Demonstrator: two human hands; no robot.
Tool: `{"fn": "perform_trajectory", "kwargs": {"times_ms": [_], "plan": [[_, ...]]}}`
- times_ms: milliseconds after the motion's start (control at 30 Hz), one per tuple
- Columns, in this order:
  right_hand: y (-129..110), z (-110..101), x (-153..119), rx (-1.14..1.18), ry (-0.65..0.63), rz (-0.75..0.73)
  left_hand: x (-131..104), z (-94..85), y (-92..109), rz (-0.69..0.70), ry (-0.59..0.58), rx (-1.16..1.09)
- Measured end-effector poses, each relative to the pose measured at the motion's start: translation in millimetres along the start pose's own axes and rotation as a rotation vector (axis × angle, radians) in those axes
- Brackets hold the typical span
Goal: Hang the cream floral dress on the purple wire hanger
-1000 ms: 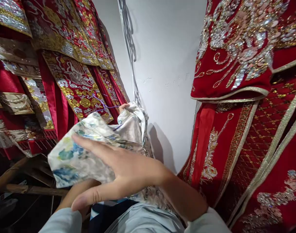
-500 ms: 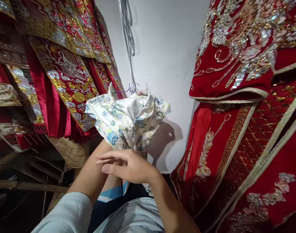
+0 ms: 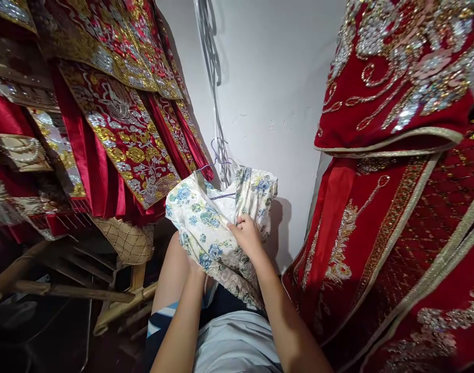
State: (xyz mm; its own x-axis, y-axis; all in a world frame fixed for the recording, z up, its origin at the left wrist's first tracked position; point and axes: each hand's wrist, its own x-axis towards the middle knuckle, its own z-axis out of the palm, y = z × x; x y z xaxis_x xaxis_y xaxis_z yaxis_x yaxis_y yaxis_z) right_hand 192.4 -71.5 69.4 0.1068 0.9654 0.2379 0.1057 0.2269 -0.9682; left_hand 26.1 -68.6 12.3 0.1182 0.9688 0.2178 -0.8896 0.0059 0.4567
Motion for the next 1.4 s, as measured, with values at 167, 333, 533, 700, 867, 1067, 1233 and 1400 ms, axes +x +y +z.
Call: {"fn": "perform_trajectory", "kwargs": {"times_ms": [167, 333, 533, 700, 867, 1067, 1233, 1400], "plan": [[11, -4, -2, -0.137, -0.285, 0.107, -10, -2.1, 9, -0.152, 0.064, 0.321], [12, -9, 1, -0.064, -0.46, 0.154, -5, 4.2, 1, -0.206, 0.072, 0.445], [11, -21, 2, -0.062, -0.497, 0.13, -5, 1.5, 4, -0.114, 0.189, 0.464], [14, -9, -4, -0.068, -0.489, 0.111, -10, 1.9, 12, -0.115, 0.155, 0.49], [7, 0, -6, -0.044, -0.507, 0.03, -12, 1.3, 9, -0.103, 0.109, 0.477], [3, -5, -5, -0.111, -0.513, 0.064, -6, -8.7, 6, -0.043, 0.168, 0.488], [11, -6, 1, -0.124, -0.487, 0.114, 0, -22.8, 1, 0.421, 0.552, 0.772], [13, 0, 6, -0.113, -0.433, 0.095, -9, -11.5, -21, 0.712, 0.559, 1.015]]}}
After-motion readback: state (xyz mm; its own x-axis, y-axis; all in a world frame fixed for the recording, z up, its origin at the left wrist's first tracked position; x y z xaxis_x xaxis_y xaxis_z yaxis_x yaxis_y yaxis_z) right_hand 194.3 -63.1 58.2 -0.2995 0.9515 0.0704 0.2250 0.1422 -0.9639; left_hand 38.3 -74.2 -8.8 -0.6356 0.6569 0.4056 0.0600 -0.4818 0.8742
